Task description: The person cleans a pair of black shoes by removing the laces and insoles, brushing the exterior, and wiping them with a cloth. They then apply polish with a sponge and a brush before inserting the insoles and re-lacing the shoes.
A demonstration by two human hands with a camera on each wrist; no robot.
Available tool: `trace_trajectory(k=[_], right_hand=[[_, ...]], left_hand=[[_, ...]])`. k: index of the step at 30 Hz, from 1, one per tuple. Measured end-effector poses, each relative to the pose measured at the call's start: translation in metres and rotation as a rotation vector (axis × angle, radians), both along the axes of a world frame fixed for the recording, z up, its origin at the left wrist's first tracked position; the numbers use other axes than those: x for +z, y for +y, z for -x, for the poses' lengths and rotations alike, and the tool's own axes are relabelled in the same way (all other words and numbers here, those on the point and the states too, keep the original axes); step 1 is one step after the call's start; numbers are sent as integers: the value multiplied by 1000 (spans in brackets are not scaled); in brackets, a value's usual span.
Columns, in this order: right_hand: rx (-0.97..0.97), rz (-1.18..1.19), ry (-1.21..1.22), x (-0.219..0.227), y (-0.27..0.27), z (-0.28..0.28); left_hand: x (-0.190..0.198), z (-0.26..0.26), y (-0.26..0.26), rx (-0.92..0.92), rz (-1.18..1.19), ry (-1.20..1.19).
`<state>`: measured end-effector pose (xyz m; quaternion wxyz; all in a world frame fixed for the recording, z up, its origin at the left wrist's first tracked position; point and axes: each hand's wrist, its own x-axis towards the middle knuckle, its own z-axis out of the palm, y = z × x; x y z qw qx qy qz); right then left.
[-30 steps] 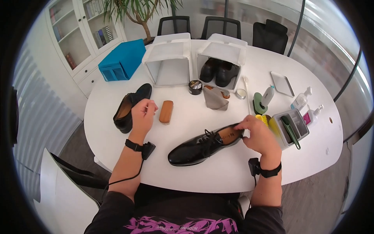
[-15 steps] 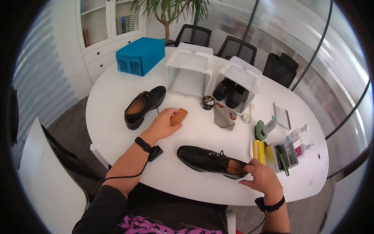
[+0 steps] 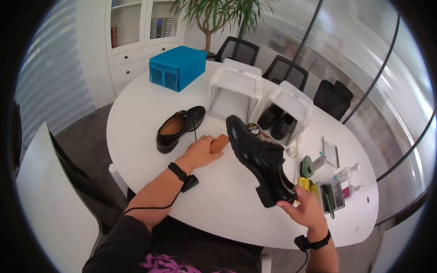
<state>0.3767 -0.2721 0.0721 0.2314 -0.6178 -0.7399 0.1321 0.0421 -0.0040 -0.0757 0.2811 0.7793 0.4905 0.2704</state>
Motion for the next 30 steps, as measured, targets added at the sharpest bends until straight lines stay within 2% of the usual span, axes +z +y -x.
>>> trace_trajectory(k=[3, 6, 10, 14, 20, 22, 24, 26, 28, 30], right_hand=[[-111, 69, 169, 18, 33, 43], [-130, 144, 293, 15, 76, 63], [-129, 186, 266, 6, 131, 81], [-156, 118, 279, 1, 177, 105], [-85, -51, 162, -29, 254, 121], [-96, -149, 14, -39, 281, 126], [-88, -163, 14, -52, 310, 126], [-125, -233, -101, -64, 339, 124], [-160, -192, -126, -72, 359, 122], [-216, -411, -303, -105, 400, 101]], left_hand=[[1, -2, -3, 15, 9, 30], [-5, -2, -1, 14, -14, 52], [-5, -2, 0, -3, -24, 53], [-6, 0, 3, -11, -1, 67], [-8, 1, 6, -5, -26, 32], [-10, 0, 5, 7, -31, 24], [-11, 0, 5, 18, -36, 13], [-11, 0, 6, 5, -30, 22], [-8, 1, 5, 6, -23, 23], [-7, 1, 4, 8, -12, 22]])
